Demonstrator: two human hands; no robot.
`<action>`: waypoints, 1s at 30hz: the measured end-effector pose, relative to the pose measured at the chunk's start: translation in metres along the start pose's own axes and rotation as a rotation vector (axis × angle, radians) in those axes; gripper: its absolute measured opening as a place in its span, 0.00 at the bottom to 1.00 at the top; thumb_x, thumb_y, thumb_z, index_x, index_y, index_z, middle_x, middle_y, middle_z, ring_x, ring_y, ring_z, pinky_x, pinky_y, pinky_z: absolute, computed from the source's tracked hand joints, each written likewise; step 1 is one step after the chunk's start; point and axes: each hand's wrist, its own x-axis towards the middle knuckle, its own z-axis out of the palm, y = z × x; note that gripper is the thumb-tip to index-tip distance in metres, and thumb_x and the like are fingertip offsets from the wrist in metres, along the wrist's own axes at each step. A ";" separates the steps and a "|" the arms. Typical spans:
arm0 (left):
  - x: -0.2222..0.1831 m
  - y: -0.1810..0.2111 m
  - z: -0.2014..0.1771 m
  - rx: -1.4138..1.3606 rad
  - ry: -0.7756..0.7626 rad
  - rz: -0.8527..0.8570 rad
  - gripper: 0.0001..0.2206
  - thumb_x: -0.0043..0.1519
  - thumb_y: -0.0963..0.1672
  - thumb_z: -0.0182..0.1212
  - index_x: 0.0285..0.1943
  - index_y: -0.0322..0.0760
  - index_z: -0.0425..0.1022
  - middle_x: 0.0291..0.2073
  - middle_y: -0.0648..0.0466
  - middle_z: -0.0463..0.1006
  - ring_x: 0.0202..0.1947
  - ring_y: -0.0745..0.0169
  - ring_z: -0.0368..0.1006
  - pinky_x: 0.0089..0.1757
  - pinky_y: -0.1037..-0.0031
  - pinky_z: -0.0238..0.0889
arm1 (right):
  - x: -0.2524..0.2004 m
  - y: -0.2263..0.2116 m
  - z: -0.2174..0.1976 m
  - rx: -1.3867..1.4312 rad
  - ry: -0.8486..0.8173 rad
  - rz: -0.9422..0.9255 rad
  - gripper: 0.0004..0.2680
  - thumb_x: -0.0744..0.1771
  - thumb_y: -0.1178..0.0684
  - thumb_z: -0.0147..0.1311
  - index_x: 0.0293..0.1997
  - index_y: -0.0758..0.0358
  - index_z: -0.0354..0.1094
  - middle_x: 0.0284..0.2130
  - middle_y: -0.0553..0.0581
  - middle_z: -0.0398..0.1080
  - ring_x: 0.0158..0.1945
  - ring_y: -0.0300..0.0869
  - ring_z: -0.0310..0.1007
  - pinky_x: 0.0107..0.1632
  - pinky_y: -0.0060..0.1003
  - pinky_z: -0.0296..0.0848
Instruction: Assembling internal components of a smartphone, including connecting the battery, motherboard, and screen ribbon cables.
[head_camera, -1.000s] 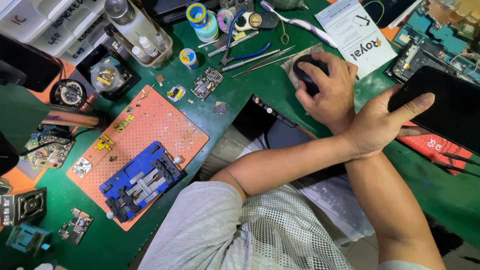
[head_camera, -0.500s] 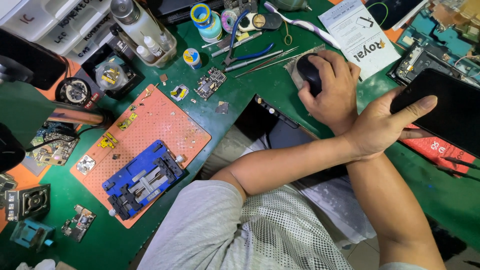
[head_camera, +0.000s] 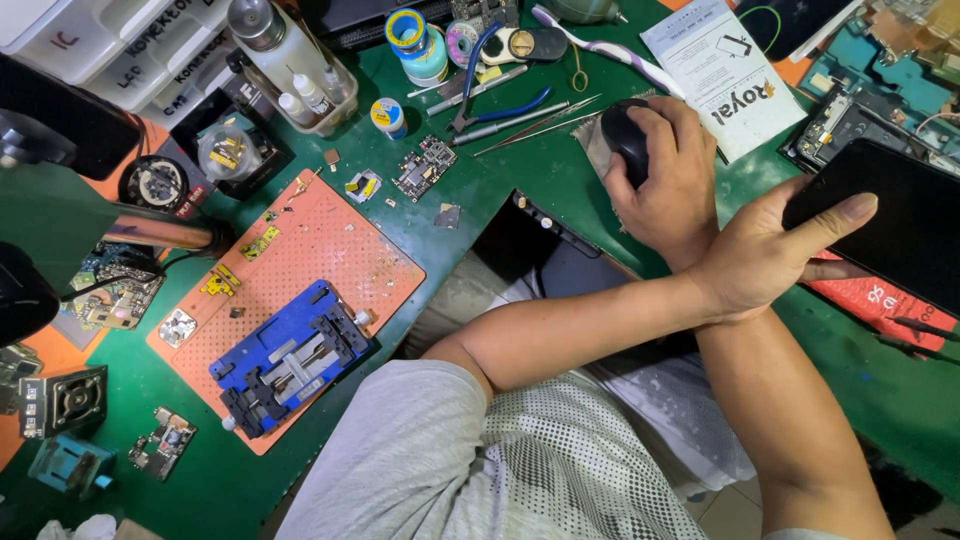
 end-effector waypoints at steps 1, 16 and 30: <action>0.000 -0.001 0.000 -0.009 -0.006 0.002 0.12 0.54 0.43 0.60 0.44 0.36 0.68 0.41 0.58 0.68 0.47 0.71 0.61 0.33 0.72 0.70 | 0.000 0.000 0.000 -0.004 -0.005 0.000 0.14 0.59 0.59 0.50 0.46 0.70 0.59 0.44 0.66 0.58 0.48 0.54 0.60 0.45 0.47 0.58; 0.000 -0.004 -0.002 -0.033 -0.020 0.000 0.13 0.54 0.43 0.60 0.46 0.36 0.67 0.43 0.57 0.68 0.47 0.70 0.62 0.32 0.71 0.70 | 0.001 0.006 0.000 0.076 -0.012 -0.132 0.10 0.61 0.61 0.51 0.44 0.70 0.62 0.42 0.69 0.57 0.46 0.57 0.61 0.41 0.49 0.64; 0.000 -0.005 -0.002 -0.055 -0.034 0.012 0.13 0.55 0.42 0.60 0.46 0.35 0.67 0.43 0.58 0.69 0.48 0.70 0.62 0.32 0.71 0.70 | -0.001 0.004 -0.001 0.082 -0.062 -0.093 0.10 0.62 0.60 0.50 0.47 0.67 0.62 0.44 0.68 0.56 0.49 0.56 0.59 0.44 0.49 0.61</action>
